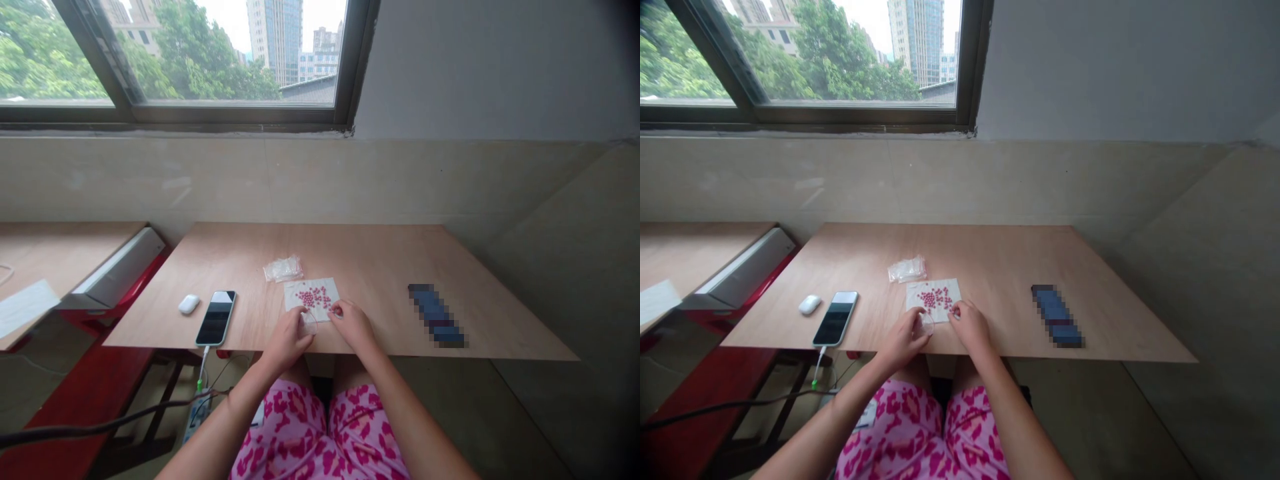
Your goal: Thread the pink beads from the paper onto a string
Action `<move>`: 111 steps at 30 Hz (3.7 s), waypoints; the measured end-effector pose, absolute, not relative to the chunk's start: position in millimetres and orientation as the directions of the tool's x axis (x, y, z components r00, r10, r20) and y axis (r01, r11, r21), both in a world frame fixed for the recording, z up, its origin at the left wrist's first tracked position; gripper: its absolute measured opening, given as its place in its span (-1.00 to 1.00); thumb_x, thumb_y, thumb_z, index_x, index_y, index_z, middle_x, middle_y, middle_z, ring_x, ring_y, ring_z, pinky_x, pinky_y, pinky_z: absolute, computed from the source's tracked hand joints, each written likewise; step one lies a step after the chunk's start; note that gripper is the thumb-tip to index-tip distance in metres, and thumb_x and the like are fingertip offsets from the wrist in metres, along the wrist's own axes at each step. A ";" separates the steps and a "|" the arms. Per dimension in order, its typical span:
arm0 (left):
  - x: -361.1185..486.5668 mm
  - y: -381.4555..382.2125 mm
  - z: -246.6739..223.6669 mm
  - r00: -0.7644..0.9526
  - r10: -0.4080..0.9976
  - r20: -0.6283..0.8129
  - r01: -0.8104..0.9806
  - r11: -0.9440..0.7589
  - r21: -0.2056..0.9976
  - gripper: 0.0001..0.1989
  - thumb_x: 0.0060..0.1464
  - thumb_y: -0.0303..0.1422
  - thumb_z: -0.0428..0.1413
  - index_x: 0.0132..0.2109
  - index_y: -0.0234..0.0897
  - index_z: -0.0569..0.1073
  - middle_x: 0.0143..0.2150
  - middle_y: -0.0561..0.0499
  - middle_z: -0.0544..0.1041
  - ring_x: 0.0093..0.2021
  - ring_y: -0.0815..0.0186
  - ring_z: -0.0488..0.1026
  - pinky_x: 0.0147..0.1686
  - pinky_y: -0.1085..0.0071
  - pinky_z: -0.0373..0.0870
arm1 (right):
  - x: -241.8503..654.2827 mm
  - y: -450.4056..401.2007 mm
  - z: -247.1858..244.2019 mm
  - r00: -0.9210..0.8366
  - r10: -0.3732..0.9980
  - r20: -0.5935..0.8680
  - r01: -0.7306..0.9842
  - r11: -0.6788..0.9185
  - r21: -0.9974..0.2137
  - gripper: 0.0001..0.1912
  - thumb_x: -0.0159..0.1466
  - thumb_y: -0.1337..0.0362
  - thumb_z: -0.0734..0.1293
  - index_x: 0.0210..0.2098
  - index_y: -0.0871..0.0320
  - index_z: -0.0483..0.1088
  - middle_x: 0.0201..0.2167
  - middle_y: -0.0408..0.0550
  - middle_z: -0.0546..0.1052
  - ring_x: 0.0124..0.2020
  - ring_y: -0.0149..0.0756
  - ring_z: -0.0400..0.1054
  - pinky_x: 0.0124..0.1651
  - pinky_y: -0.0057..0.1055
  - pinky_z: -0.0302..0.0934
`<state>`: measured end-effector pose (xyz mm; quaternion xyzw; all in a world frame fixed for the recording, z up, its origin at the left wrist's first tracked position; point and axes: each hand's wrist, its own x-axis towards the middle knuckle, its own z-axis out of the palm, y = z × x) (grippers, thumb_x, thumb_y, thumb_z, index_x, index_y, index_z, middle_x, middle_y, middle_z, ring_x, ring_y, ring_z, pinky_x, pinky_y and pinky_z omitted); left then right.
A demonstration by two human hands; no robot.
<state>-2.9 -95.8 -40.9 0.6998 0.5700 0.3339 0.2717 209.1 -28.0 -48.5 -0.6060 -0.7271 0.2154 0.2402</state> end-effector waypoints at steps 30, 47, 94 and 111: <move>-17.8 -88.1 -14.1 0.229 0.973 -0.001 0.129 -0.030 0.991 -0.74 0.19 -0.24 0.21 -0.03 -0.23 0.46 -0.12 -0.01 0.53 -0.10 0.17 0.44 -0.01 0.29 0.33 | 167.9 -54.2 34.9 -0.359 0.894 0.267 0.349 0.394 -0.850 -0.83 0.30 0.28 0.34 -0.15 0.10 0.55 -0.19 -0.07 0.62 -0.26 -0.29 0.48 -0.16 -0.41 0.33; -21.7 -89.1 -4.2 0.152 0.984 -0.091 0.092 0.078 0.993 -0.73 0.13 -0.22 0.25 -0.10 -0.22 0.40 -0.20 0.00 0.50 -0.20 0.21 0.44 -0.14 0.32 0.34 | 217.7 -26.9 -44.8 -0.158 0.981 0.116 0.770 0.196 -0.607 -0.90 0.27 0.38 0.36 -0.32 0.15 0.55 -0.24 0.01 0.60 -0.19 -0.21 0.48 -0.10 -0.40 0.28; -13.7 -92.4 6.8 0.237 0.967 -0.097 -0.134 0.131 0.982 -0.61 0.16 -0.19 0.31 0.06 -0.24 0.48 0.06 -0.16 0.56 0.12 0.07 0.50 0.18 0.16 0.37 | 155.7 -63.2 65.3 -0.395 0.898 0.195 0.407 0.361 -0.839 -0.89 0.31 0.28 0.38 -0.28 0.10 0.59 -0.32 -0.10 0.62 -0.34 -0.30 0.45 -0.25 -0.43 0.28; -21.7 -86.9 13.3 0.023 0.996 -0.084 -0.047 0.085 0.995 -0.70 0.20 -0.12 0.26 -0.06 -0.24 0.59 -0.09 -0.12 0.66 0.02 0.08 0.57 0.01 0.20 0.47 | 182.6 -46.7 -29.6 -0.223 0.973 0.057 0.734 0.206 -0.647 -0.85 0.34 0.33 0.33 -0.33 0.09 0.55 -0.35 -0.07 0.61 -0.31 -0.24 0.47 -0.22 -0.44 0.21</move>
